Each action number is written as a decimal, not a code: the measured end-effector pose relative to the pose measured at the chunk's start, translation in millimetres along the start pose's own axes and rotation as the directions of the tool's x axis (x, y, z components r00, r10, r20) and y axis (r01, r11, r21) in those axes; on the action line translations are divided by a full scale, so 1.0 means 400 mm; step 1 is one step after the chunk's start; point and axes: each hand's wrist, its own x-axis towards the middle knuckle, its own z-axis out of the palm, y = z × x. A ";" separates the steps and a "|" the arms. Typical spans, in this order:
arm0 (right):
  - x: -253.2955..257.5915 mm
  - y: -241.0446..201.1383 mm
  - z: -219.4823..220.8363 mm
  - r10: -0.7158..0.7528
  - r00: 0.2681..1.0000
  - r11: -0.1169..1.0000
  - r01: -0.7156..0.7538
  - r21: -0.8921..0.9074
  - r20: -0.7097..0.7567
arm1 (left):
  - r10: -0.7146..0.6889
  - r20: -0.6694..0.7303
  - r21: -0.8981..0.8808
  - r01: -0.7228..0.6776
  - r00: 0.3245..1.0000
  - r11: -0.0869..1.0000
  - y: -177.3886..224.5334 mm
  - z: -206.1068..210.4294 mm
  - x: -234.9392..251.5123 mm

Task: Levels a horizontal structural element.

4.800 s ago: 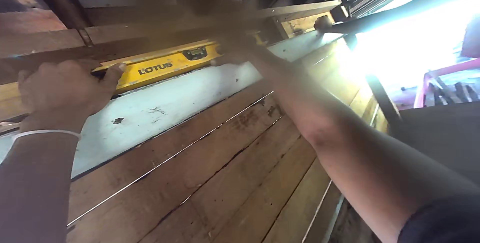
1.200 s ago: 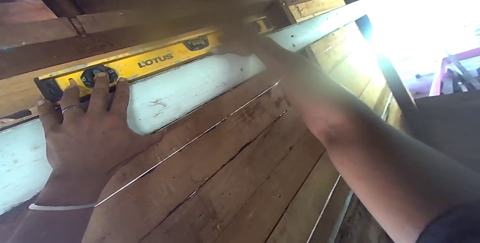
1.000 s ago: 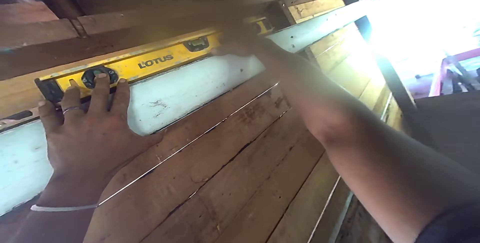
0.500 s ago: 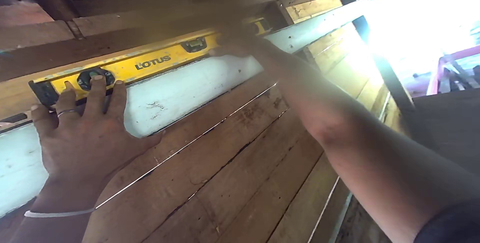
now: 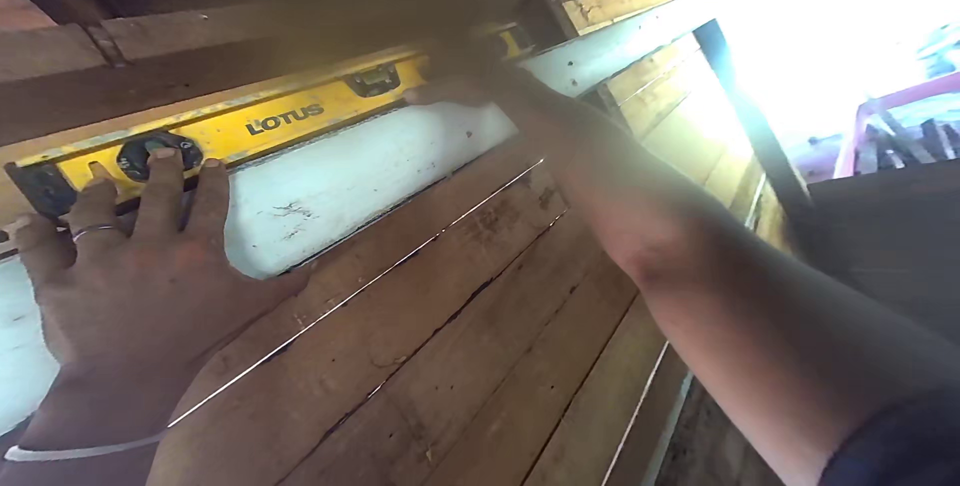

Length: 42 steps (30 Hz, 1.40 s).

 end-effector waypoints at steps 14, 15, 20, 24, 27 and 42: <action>0.000 -0.005 -0.004 0.010 1.000 1.000 -0.010 -0.013 0.020 | -0.001 0.018 0.003 0.001 1.000 1.000 -0.003 -0.002 0.002; 0.003 -0.004 -0.001 0.013 1.000 1.000 -0.012 -0.017 0.020 | 0.000 0.015 0.004 0.000 1.000 1.000 -0.003 -0.002 0.002; 0.008 -0.001 0.003 0.014 1.000 1.000 -0.013 -0.021 0.016 | 0.001 0.012 0.014 -0.001 1.000 1.000 -0.007 0.003 0.000; 0.004 -0.003 0.000 0.022 1.000 1.000 -0.022 -0.022 0.013 | 0.010 -0.001 0.011 -0.010 1.000 1.000 -0.012 0.013 0.001; 0.002 -0.004 0.000 0.019 1.000 1.000 -0.019 -0.015 0.013 | 0.011 0.003 -0.007 -0.011 1.000 1.000 -0.012 0.010 0.001; 0.000 -0.005 -0.003 0.003 1.000 1.000 -0.003 -0.018 0.007 | -0.001 0.015 0.019 0.001 1.000 1.000 0.001 -0.009 0.002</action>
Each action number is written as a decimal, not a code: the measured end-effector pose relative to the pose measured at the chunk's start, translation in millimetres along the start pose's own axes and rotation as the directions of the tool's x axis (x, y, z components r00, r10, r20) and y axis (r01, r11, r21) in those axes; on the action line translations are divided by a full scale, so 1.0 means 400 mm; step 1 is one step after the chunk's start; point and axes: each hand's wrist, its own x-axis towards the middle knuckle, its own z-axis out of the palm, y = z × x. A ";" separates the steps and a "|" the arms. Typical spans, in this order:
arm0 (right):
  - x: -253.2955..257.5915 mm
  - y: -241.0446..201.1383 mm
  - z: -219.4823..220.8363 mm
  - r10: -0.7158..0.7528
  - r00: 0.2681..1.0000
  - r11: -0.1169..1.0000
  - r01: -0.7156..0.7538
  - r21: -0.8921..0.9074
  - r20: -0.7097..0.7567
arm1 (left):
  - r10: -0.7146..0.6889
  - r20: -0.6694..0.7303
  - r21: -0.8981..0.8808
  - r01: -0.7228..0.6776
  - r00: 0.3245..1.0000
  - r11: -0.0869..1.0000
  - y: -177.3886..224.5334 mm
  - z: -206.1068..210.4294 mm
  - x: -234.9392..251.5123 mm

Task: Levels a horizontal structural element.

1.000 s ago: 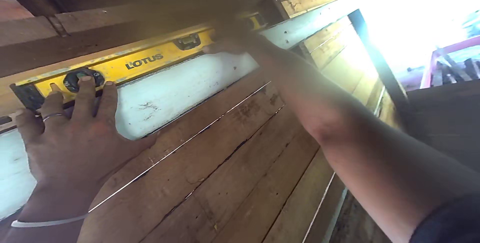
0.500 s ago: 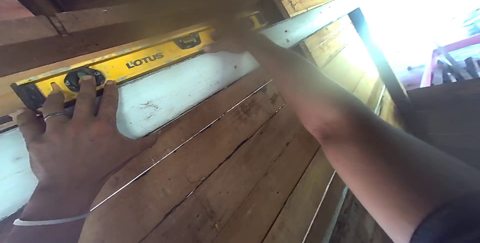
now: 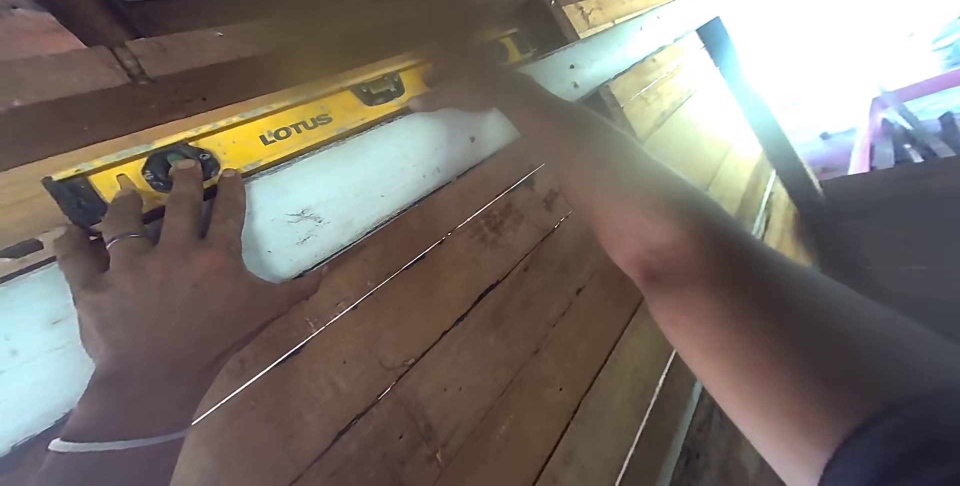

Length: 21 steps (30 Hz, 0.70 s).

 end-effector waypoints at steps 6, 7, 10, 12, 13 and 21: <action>-0.001 0.002 0.005 0.000 1.000 1.000 0.000 0.011 -0.005 | 0.001 -0.010 0.007 -0.001 1.000 1.000 0.001 0.003 0.001; -0.003 0.001 0.004 0.003 1.000 1.000 -0.003 0.010 -0.005 | 0.000 -0.009 0.007 0.000 1.000 1.000 0.001 0.002 0.002; -0.004 0.000 0.003 0.000 1.000 1.000 0.000 0.011 -0.001 | 0.006 -0.015 0.019 -0.006 1.000 1.000 0.003 0.001 0.003; 0.003 0.006 0.007 -0.016 1.000 1.000 0.016 0.027 -0.004 | 0.025 -0.030 0.036 -0.023 0.999 0.999 0.001 0.001 0.003; 0.007 0.012 0.012 -0.030 0.999 0.999 0.030 0.034 -0.015 | 0.039 -0.043 0.042 -0.037 0.998 0.998 -0.001 0.001 0.003; 0.014 0.028 0.021 -0.079 0.996 0.996 0.080 0.043 -0.040 | 0.038 -0.051 0.051 -0.036 0.998 0.998 -0.003 -0.004 -0.002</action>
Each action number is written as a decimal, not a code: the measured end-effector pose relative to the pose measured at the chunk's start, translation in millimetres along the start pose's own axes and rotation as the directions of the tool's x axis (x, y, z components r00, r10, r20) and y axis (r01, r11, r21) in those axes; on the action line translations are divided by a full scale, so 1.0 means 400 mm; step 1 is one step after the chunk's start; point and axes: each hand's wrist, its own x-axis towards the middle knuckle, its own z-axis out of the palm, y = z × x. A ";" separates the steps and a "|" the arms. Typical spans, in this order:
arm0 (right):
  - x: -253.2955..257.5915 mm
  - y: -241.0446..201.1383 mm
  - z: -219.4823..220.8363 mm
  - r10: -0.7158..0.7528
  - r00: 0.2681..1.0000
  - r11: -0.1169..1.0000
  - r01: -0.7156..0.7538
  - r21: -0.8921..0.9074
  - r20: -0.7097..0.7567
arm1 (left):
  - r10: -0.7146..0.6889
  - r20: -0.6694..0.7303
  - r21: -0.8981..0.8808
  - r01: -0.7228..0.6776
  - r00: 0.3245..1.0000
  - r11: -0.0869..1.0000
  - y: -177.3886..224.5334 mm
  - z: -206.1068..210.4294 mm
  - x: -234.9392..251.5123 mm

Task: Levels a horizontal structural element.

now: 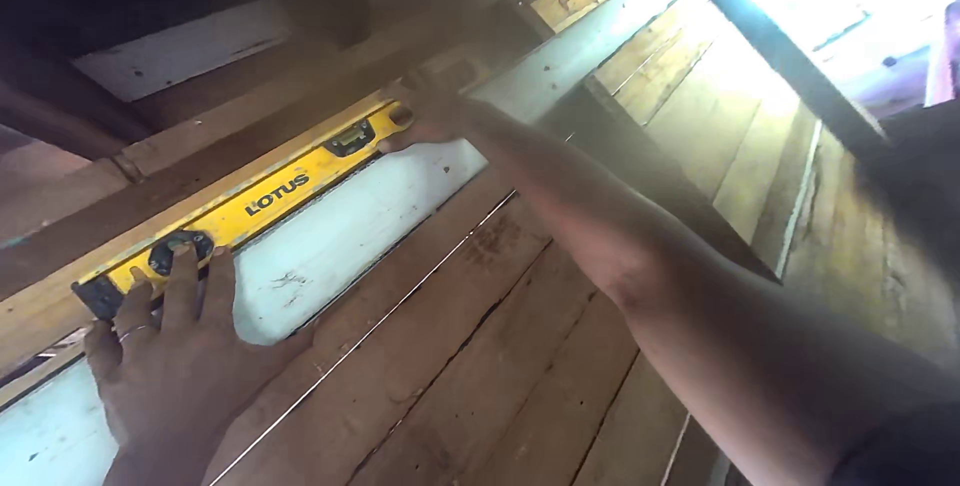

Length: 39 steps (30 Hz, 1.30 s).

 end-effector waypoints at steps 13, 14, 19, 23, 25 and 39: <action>0.012 0.021 0.012 -0.080 0.997 0.997 0.080 0.015 -0.017 | -0.031 0.032 0.054 0.029 0.999 0.998 0.009 -0.014 0.000; 0.013 0.020 0.012 -0.081 0.997 0.997 0.082 0.018 -0.015 | -0.034 0.035 0.063 0.031 0.999 0.998 0.011 -0.016 0.000; 0.011 0.027 0.016 -0.094 0.995 0.994 0.096 0.049 -0.023 | -0.020 0.017 0.092 0.019 1.000 0.996 0.020 -0.020 0.000; 0.004 0.028 0.020 -0.096 0.995 0.993 0.099 0.060 -0.037 | -0.021 0.026 0.092 0.018 0.999 0.996 0.027 -0.026 0.000; 0.004 0.028 0.020 -0.105 0.994 0.994 0.106 0.037 -0.043 | -0.015 0.016 0.091 0.013 1.000 0.996 0.029 -0.026 0.000; 0.009 0.030 0.022 -0.113 0.993 0.992 0.115 0.044 -0.044 | -0.039 0.046 0.112 0.034 0.998 0.993 0.021 -0.020 -0.001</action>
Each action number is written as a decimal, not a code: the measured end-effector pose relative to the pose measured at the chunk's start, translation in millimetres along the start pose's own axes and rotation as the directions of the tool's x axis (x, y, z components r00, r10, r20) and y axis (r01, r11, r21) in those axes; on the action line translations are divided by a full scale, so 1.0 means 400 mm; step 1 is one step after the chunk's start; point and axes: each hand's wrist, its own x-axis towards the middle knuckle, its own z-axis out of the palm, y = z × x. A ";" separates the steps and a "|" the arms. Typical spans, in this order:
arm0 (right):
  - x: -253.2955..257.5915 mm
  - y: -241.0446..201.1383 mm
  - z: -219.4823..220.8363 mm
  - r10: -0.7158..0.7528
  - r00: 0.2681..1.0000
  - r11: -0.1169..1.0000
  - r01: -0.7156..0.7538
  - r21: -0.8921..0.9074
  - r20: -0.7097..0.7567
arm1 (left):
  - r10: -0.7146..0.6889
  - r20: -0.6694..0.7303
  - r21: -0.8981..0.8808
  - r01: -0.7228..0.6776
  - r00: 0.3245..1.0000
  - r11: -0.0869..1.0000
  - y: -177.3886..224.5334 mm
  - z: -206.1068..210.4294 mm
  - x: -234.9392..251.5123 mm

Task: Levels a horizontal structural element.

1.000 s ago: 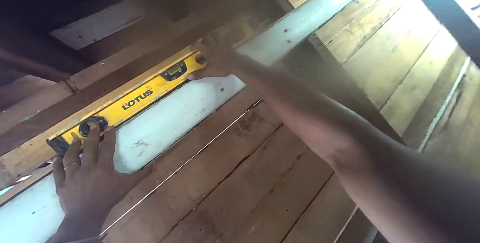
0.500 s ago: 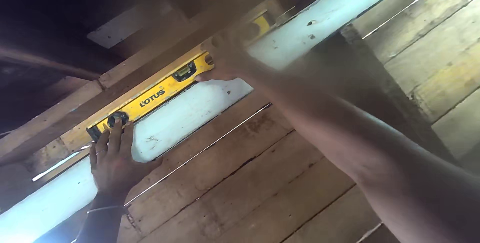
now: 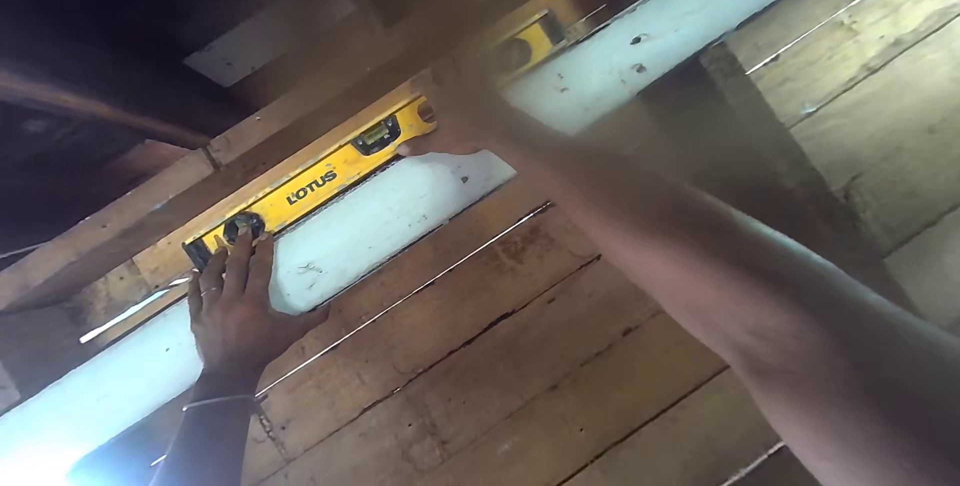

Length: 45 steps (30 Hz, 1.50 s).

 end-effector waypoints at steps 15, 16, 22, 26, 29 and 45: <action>-0.003 -0.002 -0.003 0.004 1.000 1.000 -0.004 0.006 -0.007 | -0.005 0.004 -0.013 0.005 1.000 1.000 0.002 -0.002 -0.001; -0.004 -0.002 -0.003 0.005 1.000 1.000 -0.005 0.002 -0.002 | -0.004 0.005 -0.013 0.004 1.000 1.000 0.001 -0.001 -0.002; -0.005 -0.006 -0.009 0.022 1.000 1.000 -0.022 -0.012 0.017 | -0.003 0.007 -0.011 0.003 1.000 1.000 -0.002 0.002 0.000; -0.009 -0.007 -0.012 0.029 0.999 0.999 -0.029 -0.016 0.014 | 0.005 -0.006 -0.016 -0.005 1.000 1.000 -0.001 0.003 0.001; -0.007 -0.008 -0.011 0.034 0.999 0.999 -0.034 -0.025 0.011 | 0.009 -0.011 -0.022 -0.009 1.000 1.000 -0.002 0.002 0.001; 0.000 -0.007 -0.003 0.031 0.999 0.999 -0.031 -0.019 0.006 | -0.004 0.006 -0.034 0.004 1.000 0.999 0.000 -0.003 0.000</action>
